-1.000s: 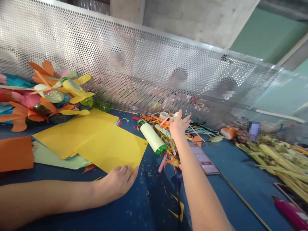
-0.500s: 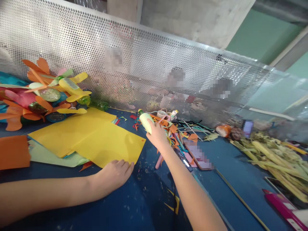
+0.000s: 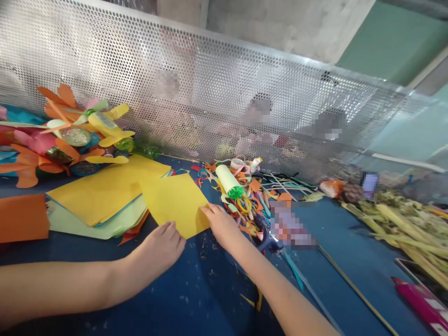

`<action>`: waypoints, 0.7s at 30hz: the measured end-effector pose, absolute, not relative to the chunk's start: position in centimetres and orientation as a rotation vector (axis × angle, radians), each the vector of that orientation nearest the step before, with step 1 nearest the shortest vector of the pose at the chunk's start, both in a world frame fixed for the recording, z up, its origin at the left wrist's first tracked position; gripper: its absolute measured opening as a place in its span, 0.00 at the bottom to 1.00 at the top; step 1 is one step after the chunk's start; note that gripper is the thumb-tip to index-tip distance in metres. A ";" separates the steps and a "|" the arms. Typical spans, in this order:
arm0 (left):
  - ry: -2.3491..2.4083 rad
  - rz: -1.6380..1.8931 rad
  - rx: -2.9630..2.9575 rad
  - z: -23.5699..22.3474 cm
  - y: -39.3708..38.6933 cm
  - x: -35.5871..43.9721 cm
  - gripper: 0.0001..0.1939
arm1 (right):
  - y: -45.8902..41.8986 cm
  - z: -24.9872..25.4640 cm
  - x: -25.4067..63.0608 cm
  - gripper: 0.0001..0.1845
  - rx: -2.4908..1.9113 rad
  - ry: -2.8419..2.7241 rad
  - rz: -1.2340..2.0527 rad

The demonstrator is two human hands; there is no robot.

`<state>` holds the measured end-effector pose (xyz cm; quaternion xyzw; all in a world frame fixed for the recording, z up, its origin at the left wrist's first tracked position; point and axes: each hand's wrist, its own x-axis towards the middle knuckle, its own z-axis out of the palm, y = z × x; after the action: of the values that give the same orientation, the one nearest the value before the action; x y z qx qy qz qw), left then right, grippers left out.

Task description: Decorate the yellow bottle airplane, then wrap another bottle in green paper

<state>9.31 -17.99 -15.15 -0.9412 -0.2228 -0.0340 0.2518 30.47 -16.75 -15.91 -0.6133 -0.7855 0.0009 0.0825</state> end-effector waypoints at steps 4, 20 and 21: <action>-0.793 -0.024 -2.580 -14.2 -15.0 8.8 0.07 | -18.1 -15.9 31.4 0.38 -2.008 -2.322 -0.255; -0.974 -0.327 -2.927 -15.0 -12.3 4.3 0.08 | -19.1 -15.6 31.4 0.15 -1.564 -2.220 0.233; -0.990 -0.379 -2.953 -15.4 -12.2 3.9 0.07 | -19.0 -15.7 31.6 0.15 -1.563 -2.211 0.244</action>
<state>3.88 -12.17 -15.35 -0.9412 -0.3156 -0.1208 0.0022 31.58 -19.02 -15.70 -0.5620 -0.7953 0.0876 0.2098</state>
